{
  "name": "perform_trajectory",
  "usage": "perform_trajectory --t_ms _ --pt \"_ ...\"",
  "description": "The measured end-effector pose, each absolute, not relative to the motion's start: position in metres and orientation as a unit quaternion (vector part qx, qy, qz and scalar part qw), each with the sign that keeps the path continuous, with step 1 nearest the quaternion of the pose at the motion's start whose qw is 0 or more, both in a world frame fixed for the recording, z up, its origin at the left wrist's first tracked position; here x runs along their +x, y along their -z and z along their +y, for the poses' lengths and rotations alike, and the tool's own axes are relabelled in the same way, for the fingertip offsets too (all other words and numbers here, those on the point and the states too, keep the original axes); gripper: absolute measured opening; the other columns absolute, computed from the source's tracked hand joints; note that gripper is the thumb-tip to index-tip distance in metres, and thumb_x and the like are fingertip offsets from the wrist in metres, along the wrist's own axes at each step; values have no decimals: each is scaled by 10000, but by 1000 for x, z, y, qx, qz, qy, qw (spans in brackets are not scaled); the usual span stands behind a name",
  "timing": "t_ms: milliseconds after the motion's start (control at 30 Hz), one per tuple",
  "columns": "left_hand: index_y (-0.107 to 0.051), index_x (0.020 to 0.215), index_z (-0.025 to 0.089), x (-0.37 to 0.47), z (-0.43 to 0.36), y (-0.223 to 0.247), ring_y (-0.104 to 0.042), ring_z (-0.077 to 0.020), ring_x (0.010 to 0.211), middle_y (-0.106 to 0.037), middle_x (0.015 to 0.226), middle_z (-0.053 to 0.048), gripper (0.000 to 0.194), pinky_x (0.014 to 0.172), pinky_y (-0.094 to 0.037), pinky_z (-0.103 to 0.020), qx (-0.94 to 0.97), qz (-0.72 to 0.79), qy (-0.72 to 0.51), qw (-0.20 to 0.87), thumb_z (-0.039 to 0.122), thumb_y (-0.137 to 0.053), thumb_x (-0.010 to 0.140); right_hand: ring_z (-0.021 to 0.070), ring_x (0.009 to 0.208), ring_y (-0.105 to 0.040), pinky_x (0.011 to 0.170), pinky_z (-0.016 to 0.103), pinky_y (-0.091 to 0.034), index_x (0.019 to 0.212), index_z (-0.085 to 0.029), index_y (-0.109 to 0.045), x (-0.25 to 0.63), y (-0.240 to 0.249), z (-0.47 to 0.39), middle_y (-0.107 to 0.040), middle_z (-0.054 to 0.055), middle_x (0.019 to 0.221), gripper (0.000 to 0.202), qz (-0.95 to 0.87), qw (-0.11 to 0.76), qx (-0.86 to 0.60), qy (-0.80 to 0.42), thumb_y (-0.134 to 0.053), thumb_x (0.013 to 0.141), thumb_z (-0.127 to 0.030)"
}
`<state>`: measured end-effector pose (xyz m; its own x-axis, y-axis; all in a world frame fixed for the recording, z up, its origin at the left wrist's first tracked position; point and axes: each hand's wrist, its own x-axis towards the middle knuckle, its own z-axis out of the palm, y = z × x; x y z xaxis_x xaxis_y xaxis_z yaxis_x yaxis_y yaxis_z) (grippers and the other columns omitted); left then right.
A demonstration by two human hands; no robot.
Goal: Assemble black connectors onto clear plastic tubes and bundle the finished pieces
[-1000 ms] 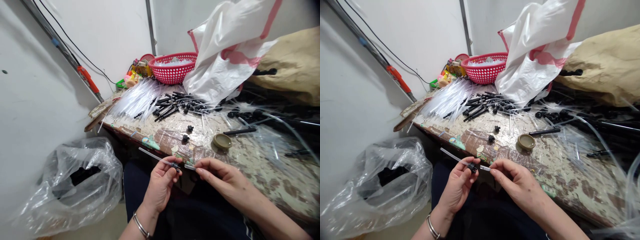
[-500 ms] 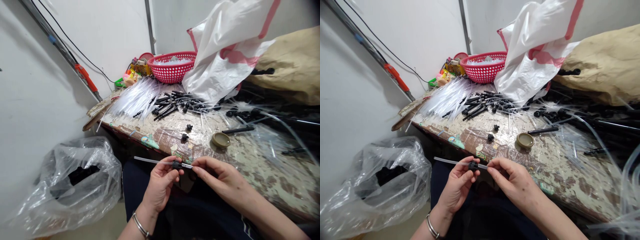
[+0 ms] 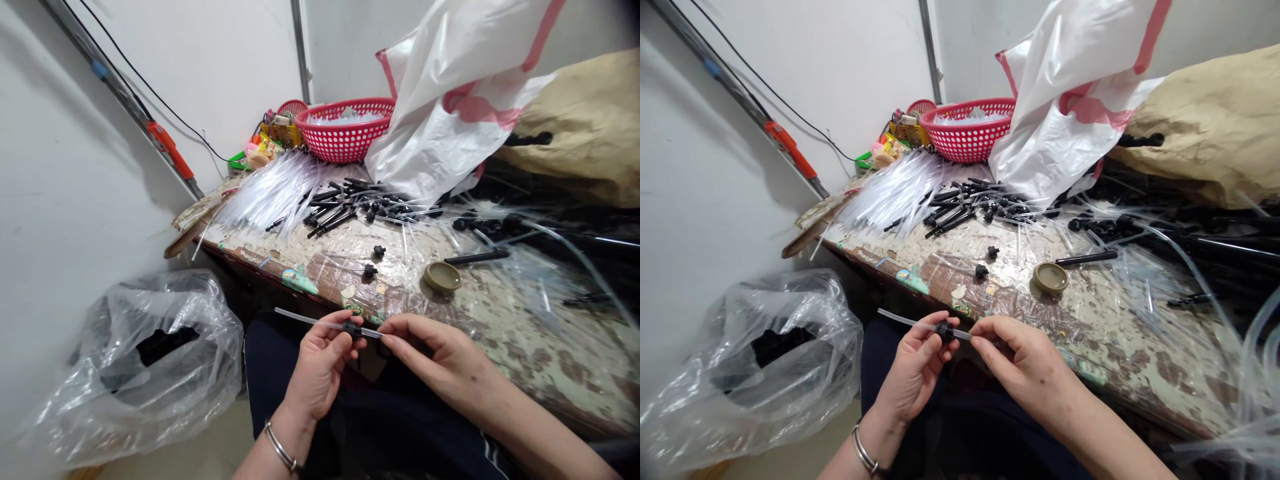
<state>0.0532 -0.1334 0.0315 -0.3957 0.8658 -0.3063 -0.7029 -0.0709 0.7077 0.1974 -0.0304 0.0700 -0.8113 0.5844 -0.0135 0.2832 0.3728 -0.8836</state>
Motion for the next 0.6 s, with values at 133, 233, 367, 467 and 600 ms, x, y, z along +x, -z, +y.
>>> perform_trajectory --t_ms 133,233,367,467,600 --pt "-702 954 182 52 -135 -30 -662 -103 681 -723 937 -47 293 591 -473 -157 103 410 -721 549 212 -762 669 126 727 -608 647 234 -459 873 -217 -629 196 -68 -30 -667 6 820 169 -832 155 -252 -469 -477 877 -291" --pt "-704 954 183 52 -138 -30 -665 -99 676 -726 940 -48 292 589 -477 -150 105 405 -721 552 210 -762 668 117 742 -607 661 229 -457 903 -226 -632 197 -68 -30 -669 -4 830 163 -842 156 -245 -455 -480 877 -278" --pt "-706 952 184 53 -139 -30 -669 -102 671 -730 938 -51 293 580 -479 -148 105 401 -719 558 218 -764 667 113 740 -606 658 223 -454 882 -230 -630 198 -68 -30 -669 -7 833 161 -840 155 -242 -461 -476 882 -274" --pt "-705 957 183 52 -139 -30 -668 -102 673 -729 942 -52 297 579 -480 -147 106 398 -719 559 218 -763 668 111 738 -604 653 220 -451 879 -235 -630 198 -69 -30 -668 -9 833 161 -837 153 -242 -467 -474 884 -275" --pt "-704 963 183 51 -140 -29 -669 -101 677 -729 949 -51 295 588 -483 -146 112 398 -717 562 208 -758 674 109 739 -600 655 221 -447 884 -233 -626 198 -69 -31 -664 -9 829 159 -840 146 -237 -465 -472 887 -276"
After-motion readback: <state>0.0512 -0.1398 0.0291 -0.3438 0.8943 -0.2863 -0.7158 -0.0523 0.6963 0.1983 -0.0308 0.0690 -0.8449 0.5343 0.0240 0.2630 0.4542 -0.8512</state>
